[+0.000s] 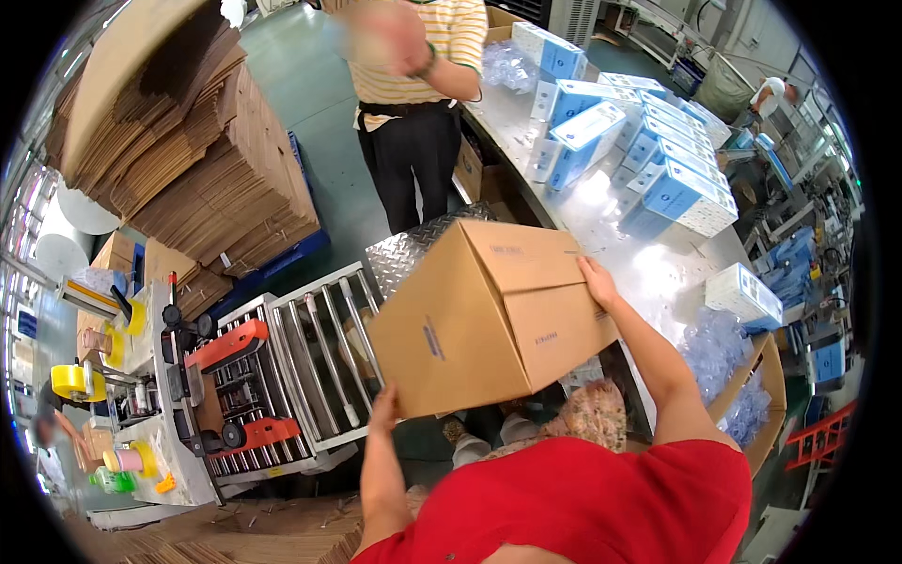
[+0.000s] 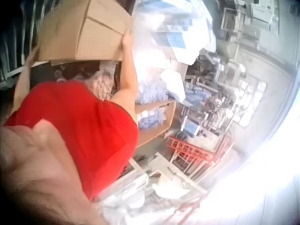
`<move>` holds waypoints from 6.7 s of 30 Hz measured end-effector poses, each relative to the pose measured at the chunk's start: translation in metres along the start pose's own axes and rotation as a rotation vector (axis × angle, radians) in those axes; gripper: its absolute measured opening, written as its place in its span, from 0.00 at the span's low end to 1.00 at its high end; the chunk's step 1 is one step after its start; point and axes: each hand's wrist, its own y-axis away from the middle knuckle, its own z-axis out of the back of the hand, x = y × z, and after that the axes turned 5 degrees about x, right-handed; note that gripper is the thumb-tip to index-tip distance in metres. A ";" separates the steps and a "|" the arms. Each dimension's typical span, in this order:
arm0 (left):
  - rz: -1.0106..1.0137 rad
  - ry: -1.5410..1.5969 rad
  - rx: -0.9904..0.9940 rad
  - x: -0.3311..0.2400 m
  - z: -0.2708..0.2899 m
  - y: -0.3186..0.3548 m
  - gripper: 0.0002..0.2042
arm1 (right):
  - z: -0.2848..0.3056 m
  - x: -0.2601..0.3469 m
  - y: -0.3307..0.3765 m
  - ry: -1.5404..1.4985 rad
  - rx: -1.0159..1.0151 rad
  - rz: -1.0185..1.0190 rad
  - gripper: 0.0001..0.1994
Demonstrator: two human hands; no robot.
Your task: The person picks up blue rectangular packages from a table and places them into cardboard boxes, then moves the filled boxes onto a conveyor belt.
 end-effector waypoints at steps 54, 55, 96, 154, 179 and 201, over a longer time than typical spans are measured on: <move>-0.684 -1.824 0.166 -0.345 -0.742 -0.239 0.54 | 0.295 0.004 -0.026 0.963 -0.183 0.661 0.40; -0.611 -1.864 0.203 -0.344 -0.743 -0.236 0.56 | 0.301 -0.008 -0.028 0.987 -0.195 0.582 0.41; -0.135 -1.686 0.434 -0.048 -0.301 0.051 0.28 | -0.140 0.092 0.081 0.920 0.408 0.824 0.36; -0.383 -0.960 0.099 -0.337 -0.443 0.185 0.41 | 0.379 0.007 -0.206 1.029 -0.517 -0.037 0.41; -0.084 -1.547 0.455 -0.091 -0.379 -0.043 0.43 | 0.133 0.179 0.125 -0.005 0.339 0.509 0.37; -0.054 -2.052 0.650 -0.084 -0.411 -0.024 0.44 | 0.057 0.089 0.068 0.344 0.031 0.764 0.11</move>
